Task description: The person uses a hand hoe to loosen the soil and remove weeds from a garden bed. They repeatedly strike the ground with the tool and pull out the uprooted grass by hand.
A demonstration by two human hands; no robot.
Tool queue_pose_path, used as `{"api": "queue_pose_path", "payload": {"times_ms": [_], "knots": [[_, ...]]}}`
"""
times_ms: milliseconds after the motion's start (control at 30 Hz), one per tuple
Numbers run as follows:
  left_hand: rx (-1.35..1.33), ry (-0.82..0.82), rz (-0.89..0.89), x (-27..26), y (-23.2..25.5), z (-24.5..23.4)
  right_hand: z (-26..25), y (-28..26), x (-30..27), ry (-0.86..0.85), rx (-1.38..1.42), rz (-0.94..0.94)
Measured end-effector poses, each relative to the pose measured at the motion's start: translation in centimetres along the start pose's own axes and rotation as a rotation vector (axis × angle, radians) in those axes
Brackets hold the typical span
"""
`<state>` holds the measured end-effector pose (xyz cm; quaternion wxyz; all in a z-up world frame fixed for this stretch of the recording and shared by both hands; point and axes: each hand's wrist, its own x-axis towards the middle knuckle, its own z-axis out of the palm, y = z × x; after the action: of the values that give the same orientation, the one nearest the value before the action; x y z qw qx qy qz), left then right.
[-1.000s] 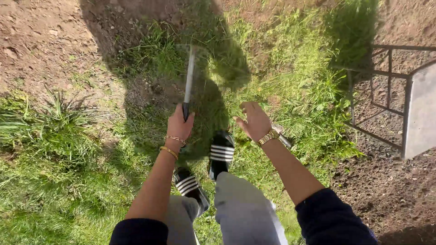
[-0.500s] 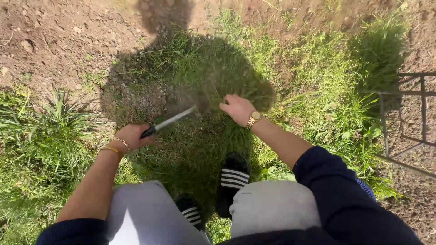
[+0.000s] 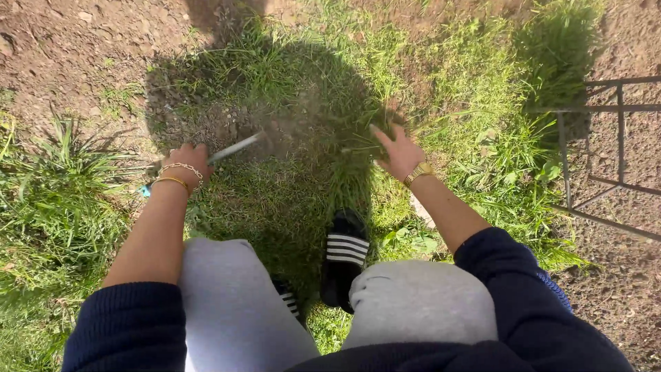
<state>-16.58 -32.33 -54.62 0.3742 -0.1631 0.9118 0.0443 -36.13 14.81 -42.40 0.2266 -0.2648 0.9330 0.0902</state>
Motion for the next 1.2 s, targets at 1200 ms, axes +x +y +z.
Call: {"api": "queue_pose_path", "payload": {"times_ms": [1200], "knots": [[-0.288, 0.075, 0.269, -17.7, 14.9, -11.7, 5.0, 20.1, 7.4, 0.741, 0.697, 0.509]]}}
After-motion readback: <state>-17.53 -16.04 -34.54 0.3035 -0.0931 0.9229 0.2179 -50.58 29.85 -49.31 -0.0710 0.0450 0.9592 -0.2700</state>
